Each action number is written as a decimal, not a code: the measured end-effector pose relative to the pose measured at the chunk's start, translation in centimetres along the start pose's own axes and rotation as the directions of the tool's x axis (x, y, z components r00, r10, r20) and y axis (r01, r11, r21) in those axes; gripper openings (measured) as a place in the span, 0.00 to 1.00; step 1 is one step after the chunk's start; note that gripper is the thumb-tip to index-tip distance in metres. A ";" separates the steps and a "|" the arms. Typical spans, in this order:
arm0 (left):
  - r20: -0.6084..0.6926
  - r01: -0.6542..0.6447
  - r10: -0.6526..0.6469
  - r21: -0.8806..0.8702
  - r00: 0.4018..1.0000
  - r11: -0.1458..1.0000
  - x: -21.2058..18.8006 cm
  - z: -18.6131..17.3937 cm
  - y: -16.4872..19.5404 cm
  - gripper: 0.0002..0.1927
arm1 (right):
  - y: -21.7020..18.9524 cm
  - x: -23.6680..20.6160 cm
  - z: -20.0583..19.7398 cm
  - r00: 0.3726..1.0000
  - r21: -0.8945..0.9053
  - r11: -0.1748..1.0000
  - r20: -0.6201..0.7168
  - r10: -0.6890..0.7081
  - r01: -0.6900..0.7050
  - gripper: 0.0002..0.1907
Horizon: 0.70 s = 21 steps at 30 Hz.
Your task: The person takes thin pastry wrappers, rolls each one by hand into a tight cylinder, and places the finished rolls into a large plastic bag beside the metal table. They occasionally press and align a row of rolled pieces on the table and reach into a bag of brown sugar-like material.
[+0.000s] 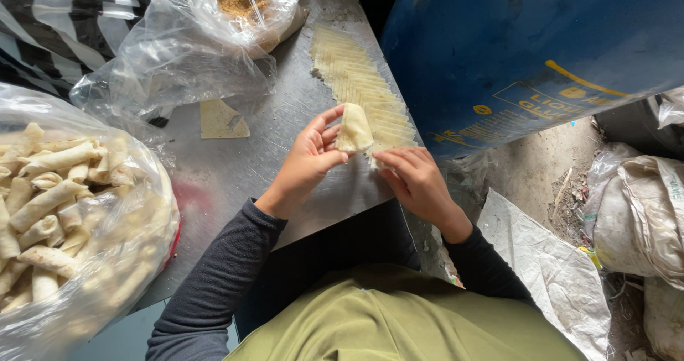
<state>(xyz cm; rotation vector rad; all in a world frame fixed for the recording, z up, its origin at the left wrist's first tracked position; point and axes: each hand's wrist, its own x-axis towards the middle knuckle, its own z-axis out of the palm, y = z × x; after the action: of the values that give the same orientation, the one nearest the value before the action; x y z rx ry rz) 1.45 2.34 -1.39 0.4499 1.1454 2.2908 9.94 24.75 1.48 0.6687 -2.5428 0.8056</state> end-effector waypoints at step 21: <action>-0.111 0.122 -0.126 -0.040 0.986 0.992 -0.3 -0.2 0.6 0.35 | 5.4 1.4 0.0 0.720 0.777 0.493 -0.075 0.690 -0.391 0.05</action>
<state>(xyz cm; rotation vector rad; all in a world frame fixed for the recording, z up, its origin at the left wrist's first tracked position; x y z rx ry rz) 1.39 1.79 -1.00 0.2308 1.1542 2.2472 5.85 28.18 -0.13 -0.2000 -1.9833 2.0135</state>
